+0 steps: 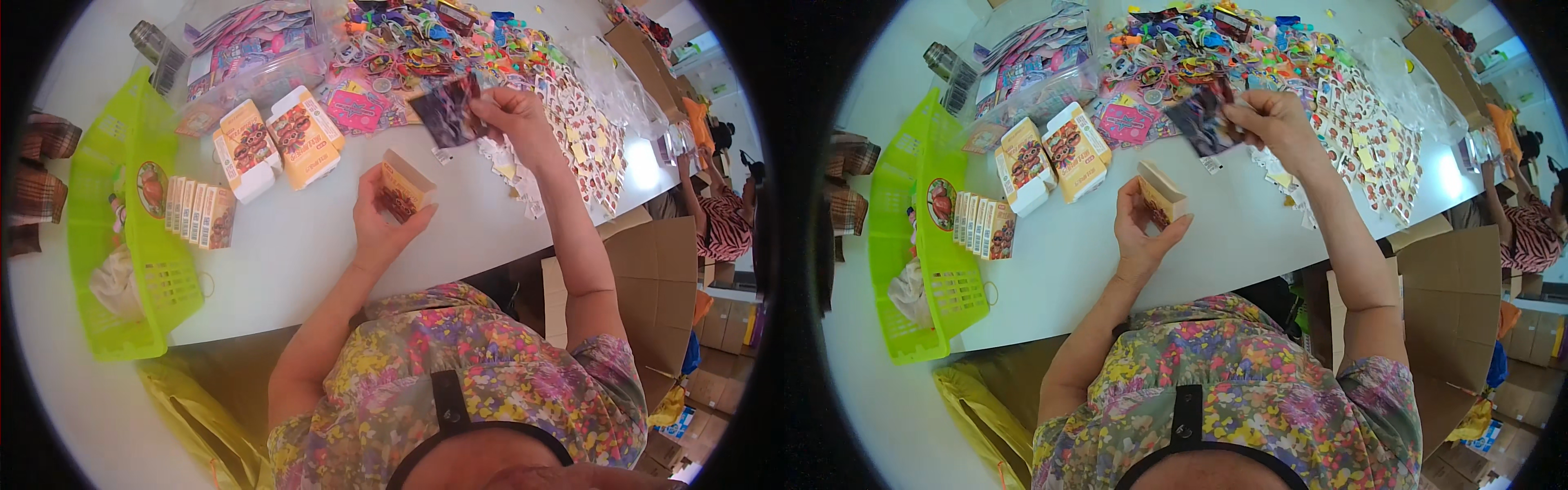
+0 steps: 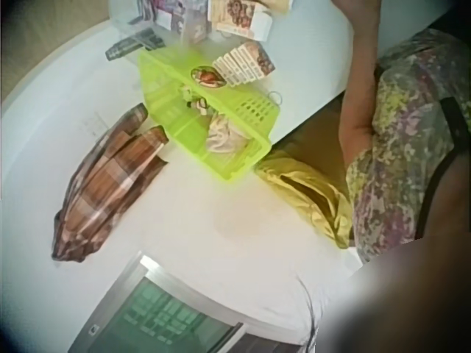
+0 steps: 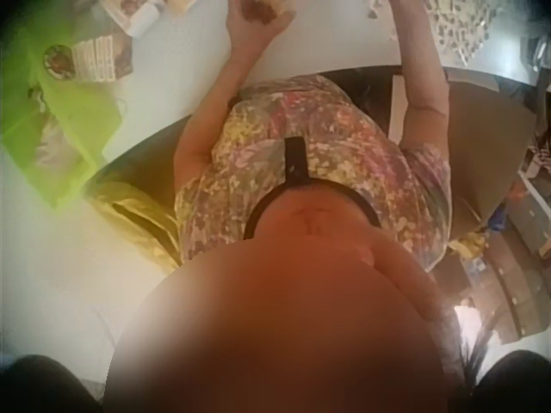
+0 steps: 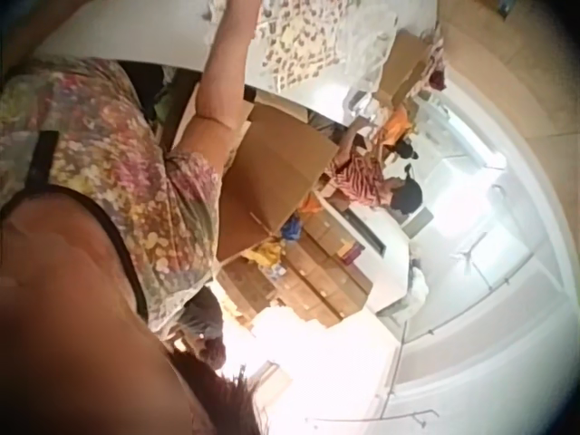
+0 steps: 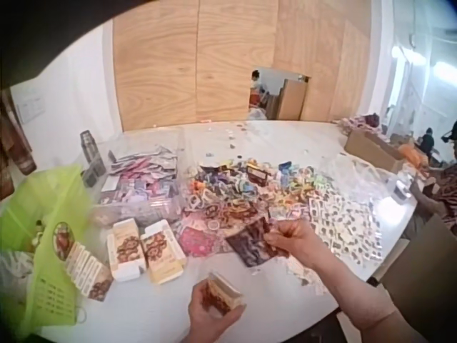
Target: Assembling small toy products by placing colorful components into containers and wrapping them with cardboard sleeves.
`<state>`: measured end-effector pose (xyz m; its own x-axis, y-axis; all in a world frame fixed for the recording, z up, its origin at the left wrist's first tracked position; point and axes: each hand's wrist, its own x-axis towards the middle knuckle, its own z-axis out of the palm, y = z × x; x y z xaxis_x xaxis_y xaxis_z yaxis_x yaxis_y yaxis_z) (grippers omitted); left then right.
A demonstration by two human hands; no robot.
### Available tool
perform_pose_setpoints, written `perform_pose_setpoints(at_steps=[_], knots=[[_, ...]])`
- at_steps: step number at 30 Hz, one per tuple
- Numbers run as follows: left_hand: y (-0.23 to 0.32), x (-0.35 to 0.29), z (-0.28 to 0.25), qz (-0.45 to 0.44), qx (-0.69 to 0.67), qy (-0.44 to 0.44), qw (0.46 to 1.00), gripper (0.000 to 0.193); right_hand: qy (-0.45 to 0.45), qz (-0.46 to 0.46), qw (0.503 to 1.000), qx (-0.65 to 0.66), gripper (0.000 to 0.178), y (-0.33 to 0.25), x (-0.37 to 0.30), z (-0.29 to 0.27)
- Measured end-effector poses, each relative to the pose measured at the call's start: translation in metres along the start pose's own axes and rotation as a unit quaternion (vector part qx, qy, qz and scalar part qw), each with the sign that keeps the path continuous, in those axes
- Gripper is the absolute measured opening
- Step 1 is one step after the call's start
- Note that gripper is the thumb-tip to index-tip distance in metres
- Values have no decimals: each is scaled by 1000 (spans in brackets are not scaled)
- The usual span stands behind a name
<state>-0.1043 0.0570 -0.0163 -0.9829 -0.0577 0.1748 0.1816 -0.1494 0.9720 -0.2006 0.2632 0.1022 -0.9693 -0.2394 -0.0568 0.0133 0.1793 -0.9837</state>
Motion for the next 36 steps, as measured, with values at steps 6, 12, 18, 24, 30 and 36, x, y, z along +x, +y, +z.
perform_pose_setpoints(at_steps=[6, 12, 18, 24, 30, 36], knots=[[6, 5, -17, -77, -150, -184, 968, 80, -201, 77, 973, -85, 10, 31, -4, 11], [12, 4, -12, -118, -103, -156, 975, 79, -61, -4, 983, -173, 21, 57, 50, 9], [11, 6, -12, -88, -66, -222, 969, 84, -139, -343, 807, -460, 37, 63, 109, 73], [13, 8, -10, -79, -99, -211, 969, 75, -176, -274, 786, -526, 51, 57, 125, 99], [12, 9, -12, -88, -101, -219, 966, 83, -269, -242, 766, -532, 44, 45, 115, 86], [4, 5, -11, 4, -27, -202, 979, 81, -285, -318, 731, -533, 28, 58, 112, 65]])
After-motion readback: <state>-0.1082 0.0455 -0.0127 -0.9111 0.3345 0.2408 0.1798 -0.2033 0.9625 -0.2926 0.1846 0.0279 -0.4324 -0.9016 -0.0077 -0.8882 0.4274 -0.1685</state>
